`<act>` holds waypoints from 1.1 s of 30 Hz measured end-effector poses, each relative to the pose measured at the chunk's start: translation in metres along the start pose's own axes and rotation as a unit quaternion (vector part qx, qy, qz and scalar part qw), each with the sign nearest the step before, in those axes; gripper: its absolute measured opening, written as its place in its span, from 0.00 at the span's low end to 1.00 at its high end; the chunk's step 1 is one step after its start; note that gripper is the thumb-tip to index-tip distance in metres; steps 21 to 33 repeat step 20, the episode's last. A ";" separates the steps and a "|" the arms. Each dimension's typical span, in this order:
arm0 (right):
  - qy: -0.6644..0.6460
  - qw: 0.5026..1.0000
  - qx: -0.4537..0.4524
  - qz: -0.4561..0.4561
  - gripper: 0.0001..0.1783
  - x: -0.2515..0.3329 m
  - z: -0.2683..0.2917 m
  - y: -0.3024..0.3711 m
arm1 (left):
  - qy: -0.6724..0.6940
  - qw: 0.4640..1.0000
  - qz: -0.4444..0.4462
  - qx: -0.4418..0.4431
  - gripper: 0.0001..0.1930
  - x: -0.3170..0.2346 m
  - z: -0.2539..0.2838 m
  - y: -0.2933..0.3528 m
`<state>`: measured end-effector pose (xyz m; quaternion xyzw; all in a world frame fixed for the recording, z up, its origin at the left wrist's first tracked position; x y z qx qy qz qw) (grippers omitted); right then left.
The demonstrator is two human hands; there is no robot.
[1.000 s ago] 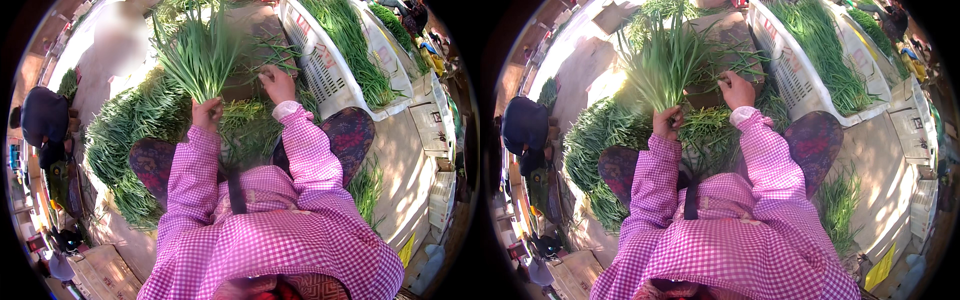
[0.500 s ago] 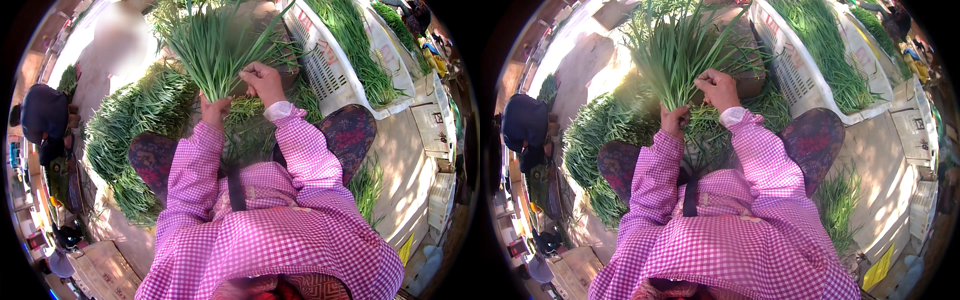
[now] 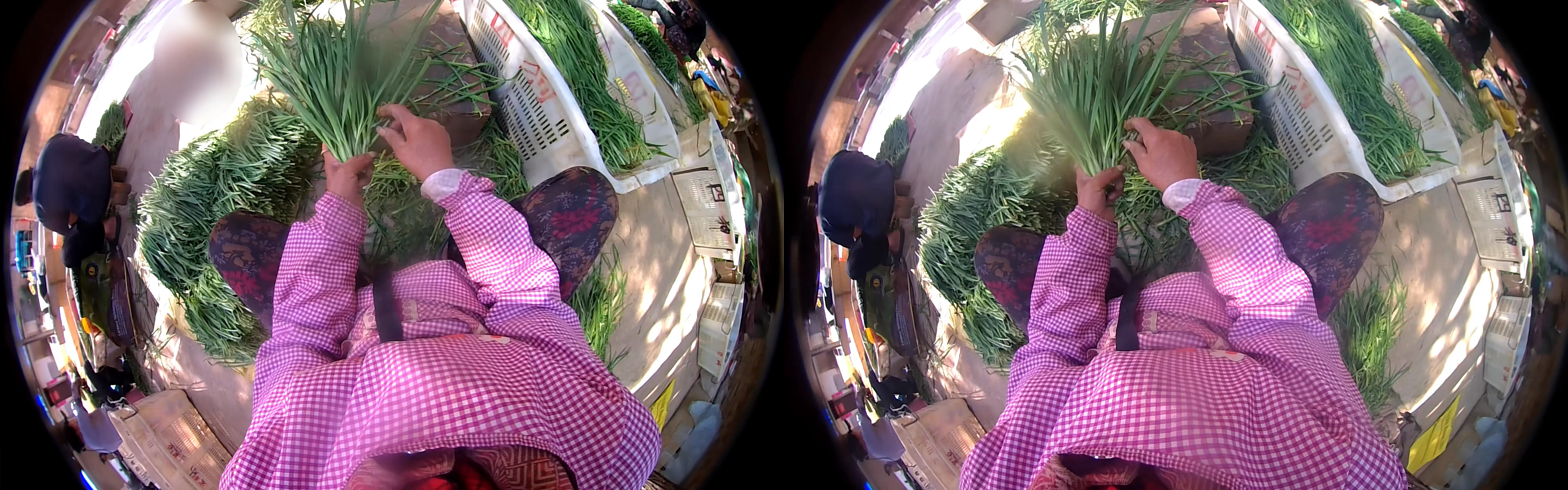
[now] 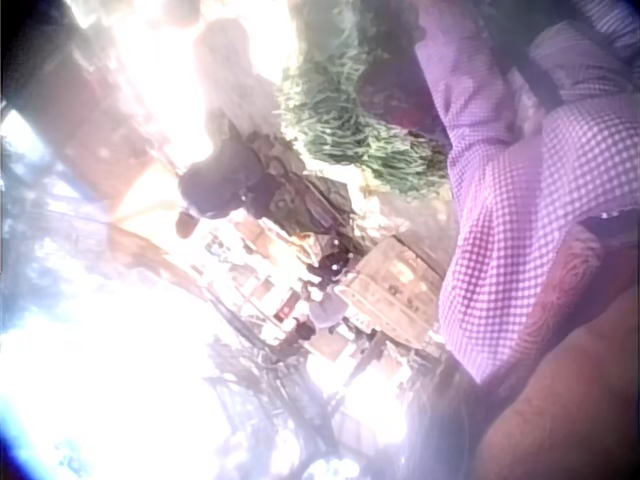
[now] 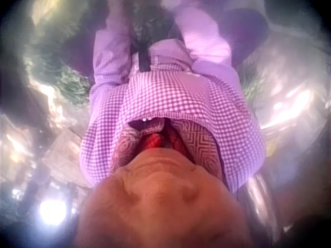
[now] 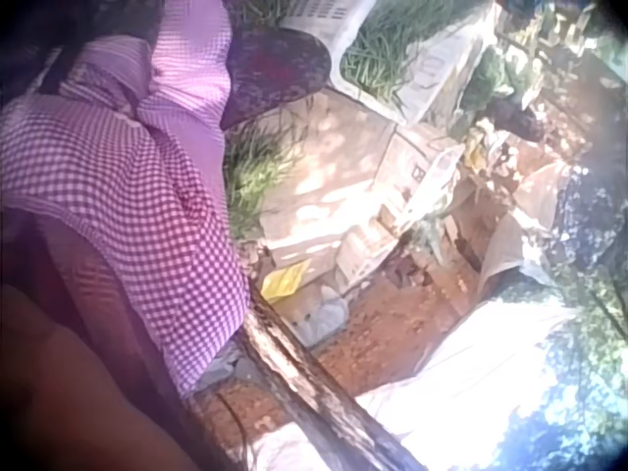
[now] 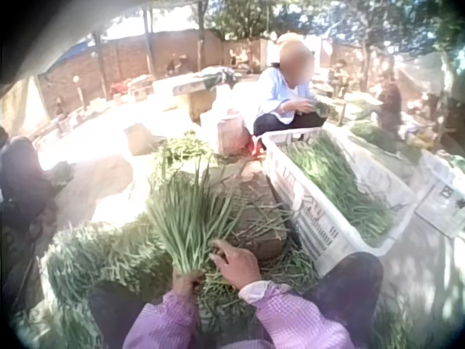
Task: The person cleans bundles of chives by hand, stripping away dry or yellowed leaves and placing the sorted bundles into a white plastic basket.
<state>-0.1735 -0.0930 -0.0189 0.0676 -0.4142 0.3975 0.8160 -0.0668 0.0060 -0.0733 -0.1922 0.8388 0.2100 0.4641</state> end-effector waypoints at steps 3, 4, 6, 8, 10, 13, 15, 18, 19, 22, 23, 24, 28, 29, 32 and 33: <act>0.047 0.998 -0.021 -0.037 0.14 0.004 -0.007 0.003 | -0.014 1.000 0.010 0.012 0.30 0.004 0.003 -0.001; 0.047 0.997 -0.027 -0.046 0.14 0.004 -0.007 0.004 | -0.016 0.999 0.014 0.025 0.30 0.004 0.002 -0.001; 0.063 0.998 -0.028 -0.013 0.13 -0.002 -0.012 0.005 | -0.019 0.999 0.001 0.027 0.27 0.005 -0.002 0.000; 0.013 1.000 -0.022 0.016 0.11 -0.004 -0.013 0.003 | -0.022 0.999 -0.038 0.004 0.21 -0.004 -0.014 0.006; -0.101 0.994 -0.007 0.037 0.08 -0.004 -0.011 0.002 | -0.004 1.000 -0.008 0.007 0.26 -0.003 -0.010 0.004; -0.271 0.957 0.105 -0.023 0.05 -0.003 -0.010 0.002 | 0.024 0.999 0.006 0.025 0.28 -0.002 -0.005 0.001; -0.330 0.931 0.148 -0.040 0.06 -0.003 -0.011 0.004 | 0.036 0.998 0.007 0.052 0.27 -0.002 -0.002 -0.001; -0.399 0.897 0.189 -0.034 0.06 0.003 -0.011 0.006 | 0.046 0.994 0.015 0.095 0.26 -0.004 0.002 -0.001; -0.416 0.887 0.199 -0.026 0.06 0.004 -0.010 0.006 | 0.051 0.993 0.020 0.106 0.25 -0.005 0.003 -0.002; -0.434 0.878 0.200 -0.025 0.05 0.003 -0.011 0.006 | 0.056 0.991 0.025 0.116 0.25 -0.006 0.003 -0.002; -0.434 0.878 0.200 -0.025 0.05 0.003 -0.011 0.006 | 0.056 0.991 0.025 0.116 0.25 -0.006 0.003 -0.002; -0.434 0.878 0.200 -0.025 0.05 0.003 -0.011 0.006 | 0.056 0.991 0.025 0.116 0.25 -0.006 0.003 -0.002; -0.434 0.878 0.200 -0.025 0.05 0.003 -0.011 0.006 | 0.056 0.991 0.025 0.116 0.25 -0.006 0.003 -0.002; -0.434 0.878 0.200 -0.025 0.05 0.003 -0.011 0.006 | 0.056 0.991 0.025 0.116 0.25 -0.006 0.003 -0.002; -0.434 0.878 0.200 -0.025 0.05 0.003 -0.011 0.006 | 0.056 0.991 0.025 0.116 0.25 -0.006 0.003 -0.002; -0.434 0.878 0.200 -0.025 0.05 0.003 -0.011 0.006 | 0.056 0.991 0.025 0.116 0.25 -0.006 0.003 -0.002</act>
Point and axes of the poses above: each hand's wrist, its own y-axis away from the middle knuckle, its own z-axis out of the back of the hand, x = y × z, the point moved 4 cm from there along -y, towards the middle knuckle, and after that the axes turned 8 degrees about x, right-handed, at the moved point
